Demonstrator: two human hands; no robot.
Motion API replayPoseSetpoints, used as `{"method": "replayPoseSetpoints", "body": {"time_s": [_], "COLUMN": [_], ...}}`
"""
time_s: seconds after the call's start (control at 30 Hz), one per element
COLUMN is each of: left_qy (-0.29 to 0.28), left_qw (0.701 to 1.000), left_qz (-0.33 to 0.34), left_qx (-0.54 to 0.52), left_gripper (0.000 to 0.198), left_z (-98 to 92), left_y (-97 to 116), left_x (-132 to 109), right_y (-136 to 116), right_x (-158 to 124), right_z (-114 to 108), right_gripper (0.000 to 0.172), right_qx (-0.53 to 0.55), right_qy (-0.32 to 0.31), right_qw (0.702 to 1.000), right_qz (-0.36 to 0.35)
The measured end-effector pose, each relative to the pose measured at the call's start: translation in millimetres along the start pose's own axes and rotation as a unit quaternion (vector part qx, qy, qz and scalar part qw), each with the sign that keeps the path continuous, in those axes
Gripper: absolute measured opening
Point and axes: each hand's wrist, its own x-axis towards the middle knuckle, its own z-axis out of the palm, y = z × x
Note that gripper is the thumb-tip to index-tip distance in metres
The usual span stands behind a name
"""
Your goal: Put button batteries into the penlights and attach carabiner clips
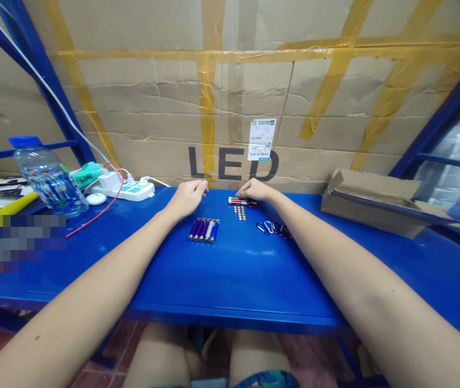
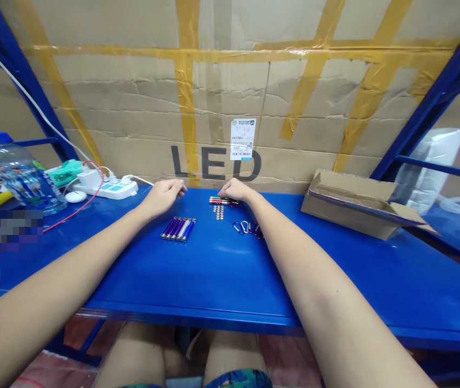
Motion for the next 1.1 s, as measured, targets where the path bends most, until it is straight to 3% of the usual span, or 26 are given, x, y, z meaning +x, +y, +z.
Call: {"method": "replayPoseSetpoints", "body": {"time_s": [0.3,0.47,0.63,0.73,0.8,0.93,1.1], "left_qy": [-0.010,-0.052,-0.161,-0.240,-0.271,-0.286,-0.311], "left_qw": [1.000,0.998,0.986,0.969,0.961,0.957,0.950], "left_qz": [-0.011,0.008,0.045,0.058,0.059,0.050,0.008], "left_qx": [0.010,0.029,-0.010,-0.016,-0.010,0.012,0.011], "left_gripper": [0.044,0.035,0.016,0.015,0.015,0.017,0.021], "left_z": [0.4,0.9,2.0,2.6,2.5,0.7,-0.5], "left_y": [-1,7,18,21,23,28,31], "left_x": [0,-3,-7,-9,-9,-11,-14], "right_y": [5,10,-2,-25,-45,-76,-83], "right_x": [1,0,-4,-29,-59,-117,-131], "right_z": [0,1,-3,-3,2,26,51], "right_gripper": [0.011,0.015,0.019,0.021,0.023,0.028,0.037], "right_qx": [0.008,0.031,-0.001,-0.054,-0.080,-0.151,-0.175], "right_qy": [0.009,0.031,0.110,0.157,0.130,-0.031,-0.066], "right_qw": [1.000,0.999,0.992,0.980,0.975,0.951,0.947], "right_qz": [-0.003,-0.014,-0.056,-0.107,-0.161,-0.267,-0.263]}}
